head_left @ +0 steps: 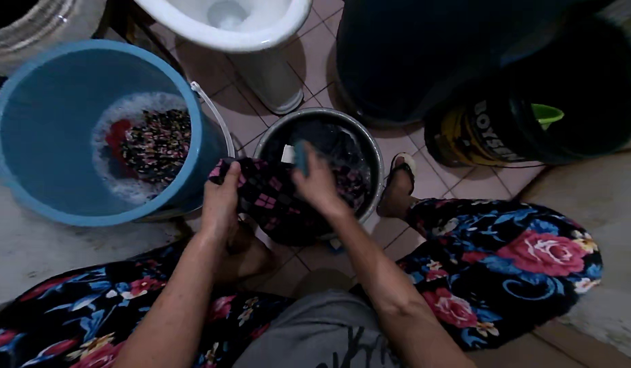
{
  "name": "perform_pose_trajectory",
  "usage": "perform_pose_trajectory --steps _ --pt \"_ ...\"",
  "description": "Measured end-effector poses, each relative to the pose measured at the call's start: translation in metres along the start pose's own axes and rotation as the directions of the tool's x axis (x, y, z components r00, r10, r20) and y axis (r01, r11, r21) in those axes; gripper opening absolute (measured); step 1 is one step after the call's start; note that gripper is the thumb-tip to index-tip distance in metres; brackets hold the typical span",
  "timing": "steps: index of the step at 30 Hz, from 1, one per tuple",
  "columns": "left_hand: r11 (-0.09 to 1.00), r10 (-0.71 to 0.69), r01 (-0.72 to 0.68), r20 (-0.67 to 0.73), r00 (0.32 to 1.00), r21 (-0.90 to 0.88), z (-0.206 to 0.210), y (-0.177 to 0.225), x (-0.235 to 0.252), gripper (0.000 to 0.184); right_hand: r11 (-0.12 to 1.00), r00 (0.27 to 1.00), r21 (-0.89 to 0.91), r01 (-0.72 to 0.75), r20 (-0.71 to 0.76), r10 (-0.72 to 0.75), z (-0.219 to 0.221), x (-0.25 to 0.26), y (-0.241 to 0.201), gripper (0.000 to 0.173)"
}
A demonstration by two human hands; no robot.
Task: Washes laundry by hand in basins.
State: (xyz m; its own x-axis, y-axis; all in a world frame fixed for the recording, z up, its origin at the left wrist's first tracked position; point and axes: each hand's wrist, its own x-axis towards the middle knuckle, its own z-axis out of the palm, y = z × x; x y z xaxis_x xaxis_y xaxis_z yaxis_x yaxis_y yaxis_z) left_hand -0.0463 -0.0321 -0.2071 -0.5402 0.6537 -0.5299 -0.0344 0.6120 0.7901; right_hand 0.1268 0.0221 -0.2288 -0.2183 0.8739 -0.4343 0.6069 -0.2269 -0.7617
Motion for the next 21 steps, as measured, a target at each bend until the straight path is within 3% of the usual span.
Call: perform_pose_trajectory --steps 3,5,6,8,10,12,14,15,17,19,20,21 --pt "0.976 -0.007 -0.005 -0.057 0.998 -0.218 -0.007 0.013 -0.003 0.026 0.920 0.930 0.153 0.362 0.016 -0.368 0.070 -0.029 -0.046 0.075" --pt "0.930 0.000 -0.042 -0.115 0.993 -0.364 -0.024 0.025 -0.004 0.024 0.905 0.909 0.088 0.417 -0.033 -0.416 0.100 -0.012 -0.008 0.072" --pt "0.904 0.009 -0.065 -0.134 0.991 -0.421 -0.038 0.031 -0.003 0.026 0.939 0.939 0.006 0.343 -0.019 -0.342 0.100 0.002 0.026 0.071" --pt "0.852 0.036 -0.118 -0.169 0.985 -0.510 -0.063 0.034 0.004 0.019 0.986 0.998 -0.155 0.061 0.044 -0.054 0.072 0.026 0.093 0.069" --pt "0.796 -0.018 -0.113 -0.210 0.978 -0.595 -0.065 0.031 0.010 0.018 0.963 0.982 -0.192 -0.190 -0.028 0.188 0.033 0.037 0.123 0.069" --pt "0.766 -0.096 -0.077 -0.232 0.968 -0.639 -0.059 0.026 0.012 0.024 0.930 0.911 -0.033 -0.367 -0.216 0.352 0.005 0.040 0.121 0.068" --pt "0.767 -0.096 -0.067 -0.218 0.971 -0.638 -0.055 0.027 0.014 0.027 0.916 0.846 0.137 -0.376 -0.352 0.400 -0.004 0.042 0.097 0.071" --pt "0.774 -0.081 -0.060 -0.192 0.978 -0.630 -0.052 0.026 0.013 0.028 0.943 0.872 0.161 -0.290 -0.363 0.330 0.000 0.034 0.075 0.073" --pt "0.803 -0.067 -0.027 -0.135 0.989 -0.596 -0.038 0.022 0.008 0.026 0.990 0.957 0.133 0.042 -0.290 -0.002 0.029 0.002 0.017 0.076" --pt "0.834 -0.078 0.002 -0.114 0.990 -0.552 -0.026 0.023 0.002 0.022 0.908 0.907 0.148 0.393 -0.225 -0.356 0.083 -0.020 -0.022 0.076" --pt "0.850 -0.069 -0.003 -0.118 0.991 -0.526 -0.027 0.027 -0.001 0.017 0.871 0.884 0.176 0.459 -0.187 -0.428 0.105 -0.022 -0.024 0.074" --pt "0.866 -0.044 -0.021 -0.119 0.992 -0.499 -0.033 0.031 -0.005 0.016 0.887 0.903 0.173 0.428 -0.128 -0.410 0.118 -0.019 -0.012 0.070"
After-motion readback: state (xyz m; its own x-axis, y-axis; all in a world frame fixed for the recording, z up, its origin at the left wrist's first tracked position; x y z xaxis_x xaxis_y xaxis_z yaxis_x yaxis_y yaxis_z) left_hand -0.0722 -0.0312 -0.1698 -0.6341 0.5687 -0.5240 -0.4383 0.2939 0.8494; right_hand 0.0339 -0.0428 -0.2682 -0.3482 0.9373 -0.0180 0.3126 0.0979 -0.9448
